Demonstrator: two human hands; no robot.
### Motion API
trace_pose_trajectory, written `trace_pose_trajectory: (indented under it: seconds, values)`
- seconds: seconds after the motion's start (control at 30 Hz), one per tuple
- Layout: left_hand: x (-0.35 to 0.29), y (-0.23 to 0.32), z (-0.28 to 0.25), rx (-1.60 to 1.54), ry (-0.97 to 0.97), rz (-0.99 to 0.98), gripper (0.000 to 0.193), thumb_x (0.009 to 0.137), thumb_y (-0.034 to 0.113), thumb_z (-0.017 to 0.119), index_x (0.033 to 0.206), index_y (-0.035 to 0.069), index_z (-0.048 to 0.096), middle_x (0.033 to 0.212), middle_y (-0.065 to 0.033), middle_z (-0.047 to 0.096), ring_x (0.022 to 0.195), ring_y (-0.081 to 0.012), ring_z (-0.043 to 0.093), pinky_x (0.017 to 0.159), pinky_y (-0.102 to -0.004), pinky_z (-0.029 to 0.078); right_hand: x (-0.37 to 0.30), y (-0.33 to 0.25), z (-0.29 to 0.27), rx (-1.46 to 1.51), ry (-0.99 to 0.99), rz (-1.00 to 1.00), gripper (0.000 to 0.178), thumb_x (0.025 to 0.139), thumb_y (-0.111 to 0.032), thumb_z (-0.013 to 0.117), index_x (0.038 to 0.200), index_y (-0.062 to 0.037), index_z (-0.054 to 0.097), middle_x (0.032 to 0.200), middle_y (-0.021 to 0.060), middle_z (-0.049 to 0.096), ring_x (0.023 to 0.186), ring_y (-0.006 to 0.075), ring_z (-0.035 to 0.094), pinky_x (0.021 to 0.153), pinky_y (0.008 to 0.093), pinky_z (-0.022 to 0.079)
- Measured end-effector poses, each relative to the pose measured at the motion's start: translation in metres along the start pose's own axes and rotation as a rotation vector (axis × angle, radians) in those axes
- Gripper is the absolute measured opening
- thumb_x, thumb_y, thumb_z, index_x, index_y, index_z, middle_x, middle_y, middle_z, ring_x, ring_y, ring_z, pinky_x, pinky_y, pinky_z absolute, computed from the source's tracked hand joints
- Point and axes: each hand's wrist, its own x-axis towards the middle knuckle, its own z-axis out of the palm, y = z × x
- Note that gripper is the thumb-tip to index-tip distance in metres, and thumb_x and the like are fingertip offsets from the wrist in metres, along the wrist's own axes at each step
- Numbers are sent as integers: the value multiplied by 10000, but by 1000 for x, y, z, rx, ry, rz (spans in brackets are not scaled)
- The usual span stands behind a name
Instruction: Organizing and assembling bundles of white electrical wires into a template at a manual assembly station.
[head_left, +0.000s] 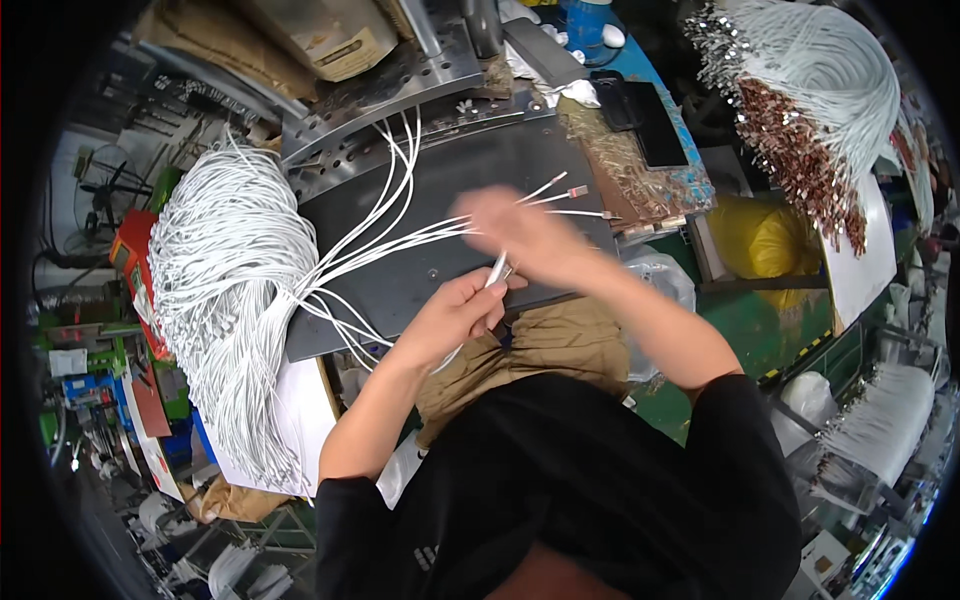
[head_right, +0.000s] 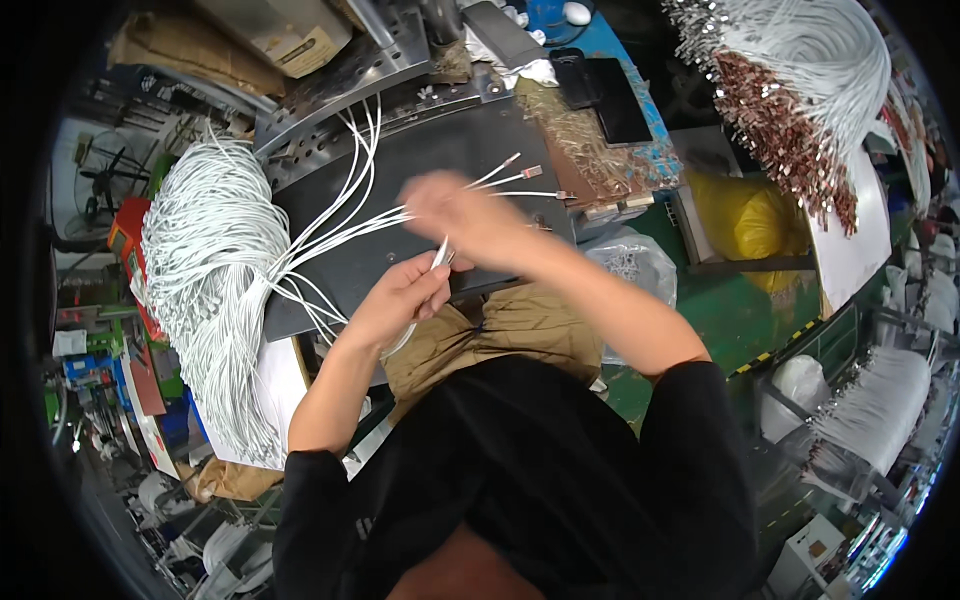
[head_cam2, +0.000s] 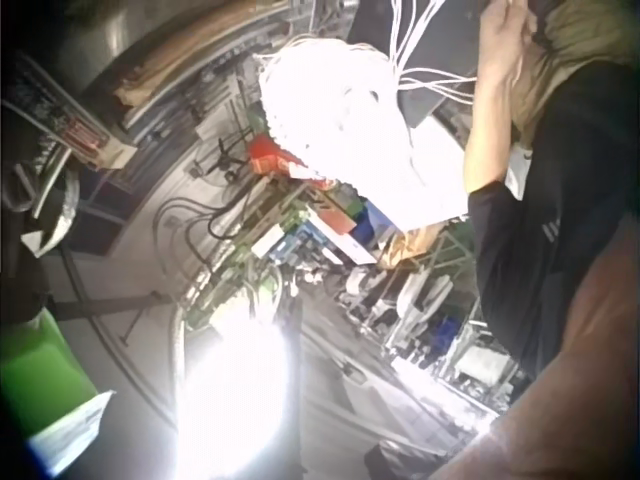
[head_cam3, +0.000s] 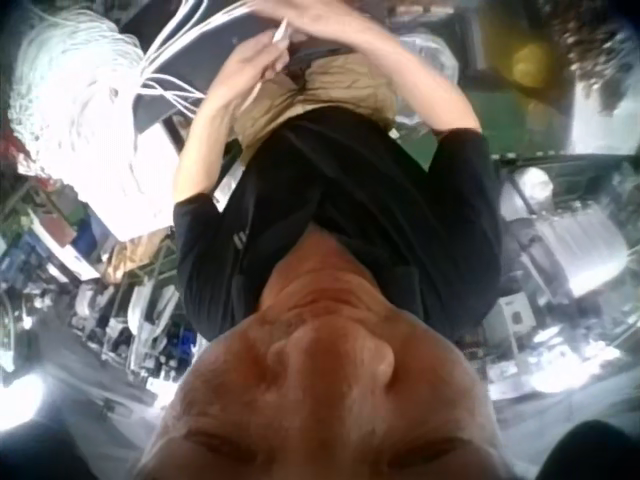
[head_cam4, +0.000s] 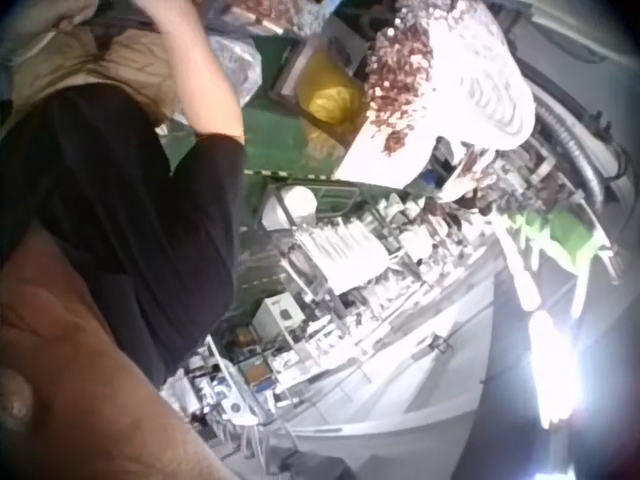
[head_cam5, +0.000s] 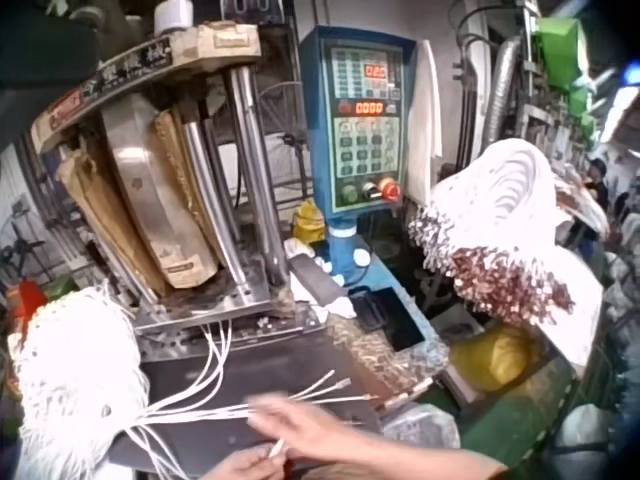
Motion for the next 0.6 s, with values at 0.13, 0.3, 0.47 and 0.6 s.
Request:
trace_pose_trajectory:
  seconds: [0.13,0.3,0.47,0.6]
  values:
    - [4,0,-7,-117,68,49,270,1054,261,529,1144,20,611,778,-3,600,628,-71,484,555,-212,359,0,-15,10,-81,-46,-6,300,1030,-290,537,1147,-63,693,1149,102,681,988,270,673,867,374,519]
    - [28,47,-42,-388,218,258,331,1051,210,521,1270,-34,564,898,-79,677,704,-117,598,627,-236,477,15,10,-25,-754,280,-322,274,1007,-283,563,1119,-74,699,1118,110,683,932,326,665,830,409,522]
    - [79,60,-60,-521,272,243,377,1030,194,559,1328,-37,544,1151,-176,693,901,-215,694,853,-295,571,53,16,-40,-977,-97,-63,259,910,-177,620,1127,-52,684,1052,109,661,964,334,631,855,406,511]
    - [93,49,-54,-354,271,245,375,1028,169,556,1336,-44,537,1166,-186,690,939,-220,701,877,-304,570,101,29,-49,-1166,271,-510,320,840,-105,627,1150,-29,654,1067,126,651,976,329,626,855,411,517]
